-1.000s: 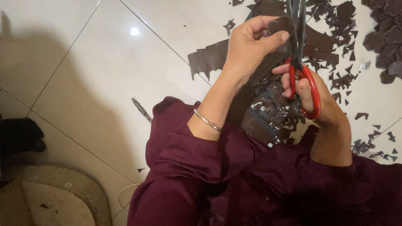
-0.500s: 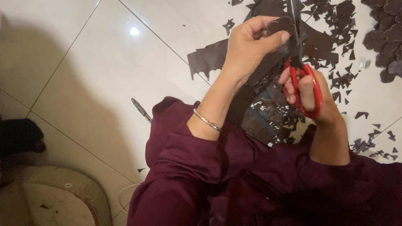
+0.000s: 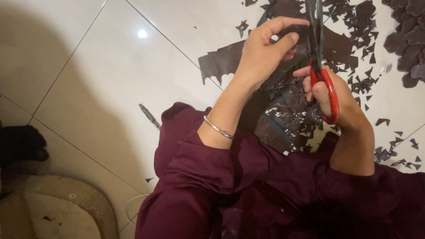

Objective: The person sits on the floor and uses red-handled scissors to cut flower-shaped pieces from a dark brown sheet. They repeatedly pick up the sheet, cut out shapes, and place the finished pieces on a growing pile to the right.

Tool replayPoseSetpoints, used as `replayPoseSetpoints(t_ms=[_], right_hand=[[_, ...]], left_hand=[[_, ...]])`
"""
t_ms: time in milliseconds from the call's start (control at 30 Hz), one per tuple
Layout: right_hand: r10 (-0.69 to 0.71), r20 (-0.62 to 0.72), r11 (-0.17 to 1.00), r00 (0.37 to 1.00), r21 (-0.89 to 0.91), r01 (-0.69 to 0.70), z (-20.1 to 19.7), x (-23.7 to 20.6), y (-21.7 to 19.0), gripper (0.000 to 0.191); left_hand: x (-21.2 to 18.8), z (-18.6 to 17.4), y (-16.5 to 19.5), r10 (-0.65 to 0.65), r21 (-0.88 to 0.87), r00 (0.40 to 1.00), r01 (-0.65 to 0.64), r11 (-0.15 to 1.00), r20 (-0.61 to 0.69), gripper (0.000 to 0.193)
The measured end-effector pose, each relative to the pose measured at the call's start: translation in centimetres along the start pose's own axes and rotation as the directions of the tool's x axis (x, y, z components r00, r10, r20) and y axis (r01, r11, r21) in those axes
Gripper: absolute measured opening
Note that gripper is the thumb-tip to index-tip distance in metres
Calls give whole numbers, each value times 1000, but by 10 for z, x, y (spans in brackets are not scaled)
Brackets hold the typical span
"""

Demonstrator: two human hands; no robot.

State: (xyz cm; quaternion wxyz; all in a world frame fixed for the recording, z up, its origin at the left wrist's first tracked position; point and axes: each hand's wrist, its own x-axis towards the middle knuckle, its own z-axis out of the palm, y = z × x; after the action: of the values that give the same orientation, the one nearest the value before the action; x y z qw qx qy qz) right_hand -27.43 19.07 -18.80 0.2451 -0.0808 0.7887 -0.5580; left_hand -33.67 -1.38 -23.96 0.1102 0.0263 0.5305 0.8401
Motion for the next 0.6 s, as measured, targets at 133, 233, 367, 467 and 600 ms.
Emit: replayPoseSetpoints(t_ms=[133,233,367,467,600], right_hand=[[-1,-5,998,1000,-66,1,0,0,0,80],[5,-6,998,1000,-61,-6,0,-1,-3,80],[-5,-2,999,1000,-47,4,2,-1,-7,78],[-11,16,999,1000,-32,12,3,-1,-8,78],[-28,16,998,999,-51,29,3,1,-7,79]], left_hand=[[-2,1,5,9,119,998,-1,993,-68,26],[0,2,6,8,107,995,3,994,-102,24],[3,2,5,14,53,993,-9,999,-113,23],[2,2,6,15,28,993,-12,1000,-115,23],[0,1,7,17,78,993,-8,997,-116,20]])
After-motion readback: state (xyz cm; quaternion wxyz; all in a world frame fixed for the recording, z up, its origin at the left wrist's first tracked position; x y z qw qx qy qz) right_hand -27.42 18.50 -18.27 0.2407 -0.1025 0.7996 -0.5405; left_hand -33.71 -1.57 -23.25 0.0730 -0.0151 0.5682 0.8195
